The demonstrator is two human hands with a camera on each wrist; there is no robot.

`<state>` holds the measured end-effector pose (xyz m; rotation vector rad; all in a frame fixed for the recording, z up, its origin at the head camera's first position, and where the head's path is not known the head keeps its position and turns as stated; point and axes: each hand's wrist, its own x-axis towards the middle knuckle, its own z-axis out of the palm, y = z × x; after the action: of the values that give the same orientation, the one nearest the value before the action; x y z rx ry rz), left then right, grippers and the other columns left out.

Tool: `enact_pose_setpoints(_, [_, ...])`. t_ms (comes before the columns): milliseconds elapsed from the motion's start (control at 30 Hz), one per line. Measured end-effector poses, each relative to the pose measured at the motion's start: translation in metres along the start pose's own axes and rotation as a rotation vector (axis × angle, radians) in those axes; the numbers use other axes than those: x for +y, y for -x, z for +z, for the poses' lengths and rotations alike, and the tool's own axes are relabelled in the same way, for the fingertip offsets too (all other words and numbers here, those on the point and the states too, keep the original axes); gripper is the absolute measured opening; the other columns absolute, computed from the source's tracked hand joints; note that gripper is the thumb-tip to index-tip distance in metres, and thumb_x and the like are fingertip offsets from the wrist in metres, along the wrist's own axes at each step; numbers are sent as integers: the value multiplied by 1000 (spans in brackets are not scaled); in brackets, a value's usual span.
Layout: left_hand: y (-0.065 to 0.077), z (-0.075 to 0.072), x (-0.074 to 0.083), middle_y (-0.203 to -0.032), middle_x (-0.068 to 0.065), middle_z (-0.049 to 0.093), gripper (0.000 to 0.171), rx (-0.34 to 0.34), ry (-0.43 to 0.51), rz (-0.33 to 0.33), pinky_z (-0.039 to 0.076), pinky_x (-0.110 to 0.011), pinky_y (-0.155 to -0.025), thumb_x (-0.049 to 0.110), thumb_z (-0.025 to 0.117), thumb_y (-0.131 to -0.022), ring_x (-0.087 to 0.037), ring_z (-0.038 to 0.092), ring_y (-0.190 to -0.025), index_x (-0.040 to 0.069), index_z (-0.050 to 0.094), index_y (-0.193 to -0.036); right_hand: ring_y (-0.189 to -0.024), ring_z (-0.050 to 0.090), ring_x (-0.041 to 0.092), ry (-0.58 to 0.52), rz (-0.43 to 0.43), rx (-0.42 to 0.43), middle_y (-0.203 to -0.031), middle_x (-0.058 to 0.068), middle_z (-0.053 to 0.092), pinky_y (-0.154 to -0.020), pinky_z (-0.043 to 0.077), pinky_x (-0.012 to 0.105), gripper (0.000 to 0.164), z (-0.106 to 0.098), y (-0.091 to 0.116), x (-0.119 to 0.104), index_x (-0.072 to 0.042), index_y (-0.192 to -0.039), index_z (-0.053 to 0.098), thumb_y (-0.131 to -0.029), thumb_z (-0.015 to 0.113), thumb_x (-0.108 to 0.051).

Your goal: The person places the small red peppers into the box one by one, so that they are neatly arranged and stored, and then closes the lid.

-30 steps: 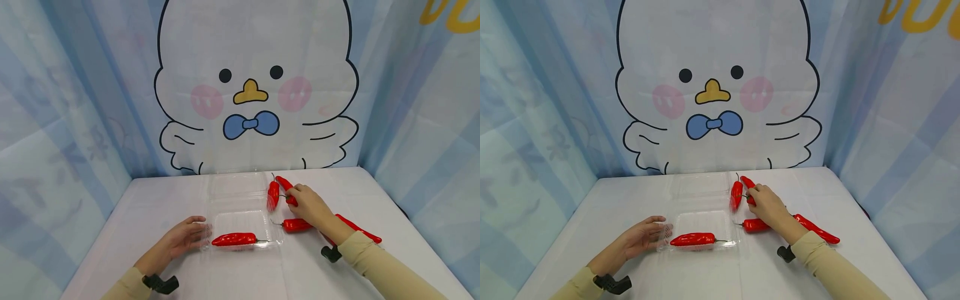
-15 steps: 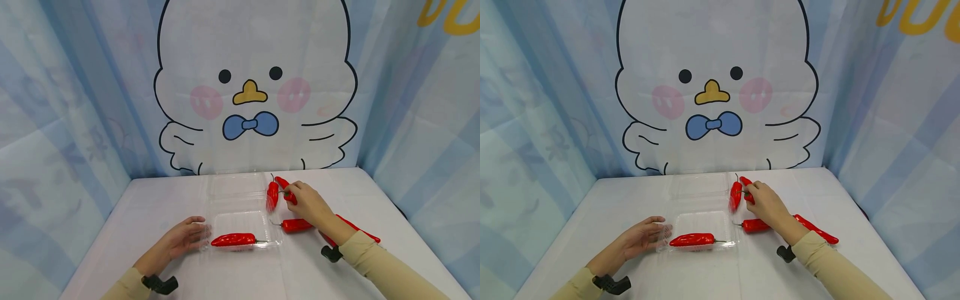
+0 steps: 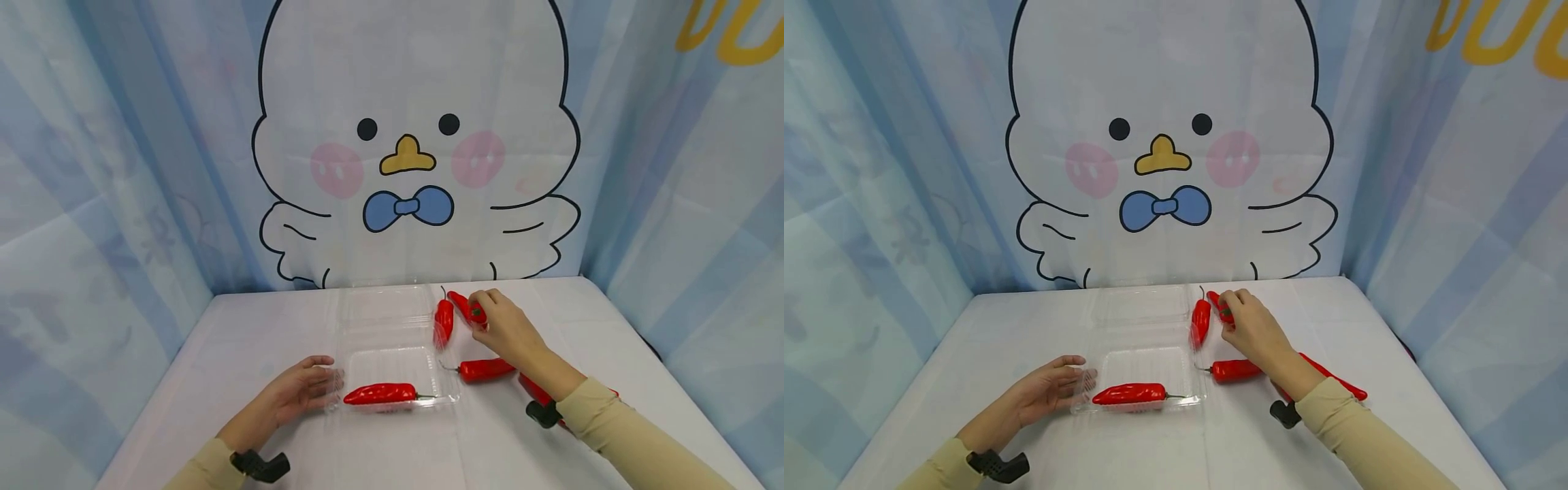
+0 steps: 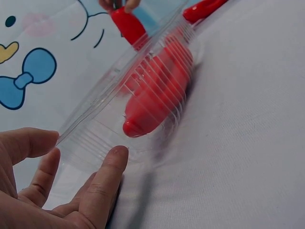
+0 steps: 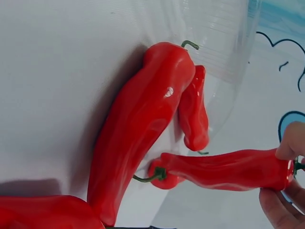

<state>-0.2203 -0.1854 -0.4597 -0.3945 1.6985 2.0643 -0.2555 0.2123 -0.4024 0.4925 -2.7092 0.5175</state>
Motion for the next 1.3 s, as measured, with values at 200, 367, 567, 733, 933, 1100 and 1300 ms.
enact_pose_setpoints(200, [0,-1,0,-121,-13,68,39,-23,-2,0,62,-46,-91,10,59,-103,-25,70,-103,3,46,-139,-95,68,26,-40,-32,35,-117,16,60,-82,65,42,55,-5,-1,2,-6,-127,59,-79,86,-4])
enact_pose_setpoints(367, [1,-1,0,-123,-15,68,40,-14,-3,-3,62,-46,-90,10,60,-103,-26,70,-104,3,46,-139,-99,70,28,-61,-25,36,-121,16,57,-83,65,42,54,-8,-1,1,-4,-129,62,-80,85,-4])
enact_pose_setpoints(567, [1,-1,1,-123,-14,67,40,-16,-2,-5,62,-45,-90,12,61,-103,-26,71,-104,3,46,-139,-102,68,30,-109,24,34,-123,16,56,-78,65,42,52,-12,-1,-1,-4,-127,62,-80,85,-4])
enact_pose_setpoints(733, [0,-2,0,-120,-13,68,40,-29,1,-3,62,-46,-91,12,61,-103,-25,71,-104,3,45,-139,-103,67,32,-143,63,35,-125,17,56,-77,65,43,54,-14,-3,-4,-5,-127,62,-78,86,-6])
enact_pose_setpoints(933, [0,-4,0,-124,-14,67,37,-44,-3,1,61,-48,-92,11,59,-103,-26,71,-106,3,46,-138,-104,66,32,-187,95,30,-124,16,57,-80,65,44,54,-15,-6,-8,-5,-127,62,-79,85,-6])
enact_pose_setpoints(1100, [0,-4,-2,-128,-17,64,36,-39,0,1,61,-49,-93,11,59,-103,-27,71,-108,4,48,-136,-104,67,31,-262,124,11,-123,16,59,-85,64,46,50,-12,-7,-11,-3,-125,62,-80,82,-6])
enact_pose_setpoints(1300, [-1,-4,-2,-129,-17,64,36,-36,3,1,61,-49,-94,11,59,-103,-27,70,-109,4,47,-136,-104,68,32,-348,149,-15,-122,16,61,-88,63,46,46,-7,-7,-15,-3,-123,61,-80,79,-5])
